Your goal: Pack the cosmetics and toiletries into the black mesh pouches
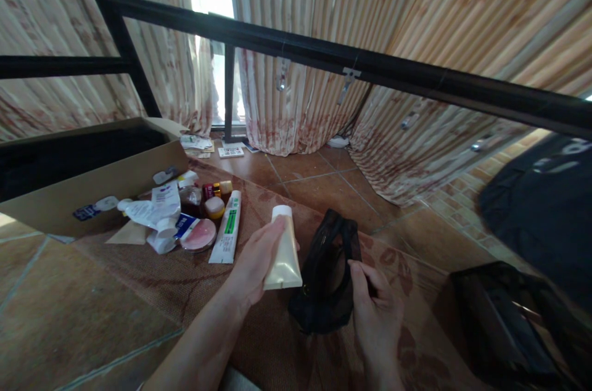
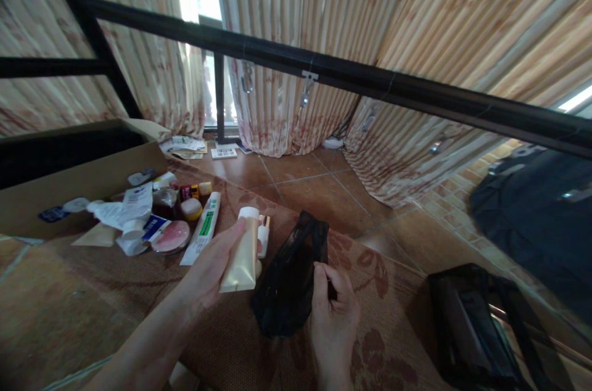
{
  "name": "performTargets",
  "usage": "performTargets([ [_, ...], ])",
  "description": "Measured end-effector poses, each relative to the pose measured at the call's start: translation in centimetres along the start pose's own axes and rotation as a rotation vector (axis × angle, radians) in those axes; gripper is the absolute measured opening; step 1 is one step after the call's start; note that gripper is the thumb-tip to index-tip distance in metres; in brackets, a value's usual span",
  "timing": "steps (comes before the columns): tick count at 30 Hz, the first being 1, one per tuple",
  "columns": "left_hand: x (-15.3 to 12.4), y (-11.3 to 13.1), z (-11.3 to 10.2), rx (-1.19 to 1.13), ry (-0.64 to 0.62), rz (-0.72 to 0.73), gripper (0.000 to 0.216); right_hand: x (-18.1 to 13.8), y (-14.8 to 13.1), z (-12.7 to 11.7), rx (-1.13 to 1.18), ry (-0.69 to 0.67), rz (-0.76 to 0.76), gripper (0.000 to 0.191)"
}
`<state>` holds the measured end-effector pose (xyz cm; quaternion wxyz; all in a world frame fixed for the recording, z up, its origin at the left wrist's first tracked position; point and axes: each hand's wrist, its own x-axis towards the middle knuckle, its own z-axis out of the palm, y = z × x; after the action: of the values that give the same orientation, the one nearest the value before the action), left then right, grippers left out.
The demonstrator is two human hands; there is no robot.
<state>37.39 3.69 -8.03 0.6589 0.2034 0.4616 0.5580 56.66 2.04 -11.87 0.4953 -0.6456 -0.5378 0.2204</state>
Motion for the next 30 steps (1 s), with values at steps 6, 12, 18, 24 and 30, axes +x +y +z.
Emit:
performTargets([
  [6, 0.14, 0.07, 0.11, -0.033, 0.048, -0.066, 0.046, -0.05, -0.06, -0.01, 0.009, -0.001, -0.021, 0.031],
  [12, 0.1, 0.1, 0.09, -0.024, 0.042, -0.062, 0.045, -0.06, 0.14, 0.09, 0.027, 0.011, -0.024, 0.031],
  [18, 0.05, 0.27, 0.23, -0.072, 0.044, -0.079, 0.043, -0.07, 0.14, 0.12, 0.038, 0.01, -0.011, 0.03],
  [24, 0.09, 0.3, 0.22, -0.066, 0.048, -0.084, 0.041, -0.02, 0.35, 0.16, 0.039, 0.029, -0.039, 0.031],
  [30, -0.01, 0.49, 0.36, -0.093, 0.061, -0.106, 0.041, -0.03, -0.06, 0.06, 0.02, 0.018, -0.048, 0.031],
])
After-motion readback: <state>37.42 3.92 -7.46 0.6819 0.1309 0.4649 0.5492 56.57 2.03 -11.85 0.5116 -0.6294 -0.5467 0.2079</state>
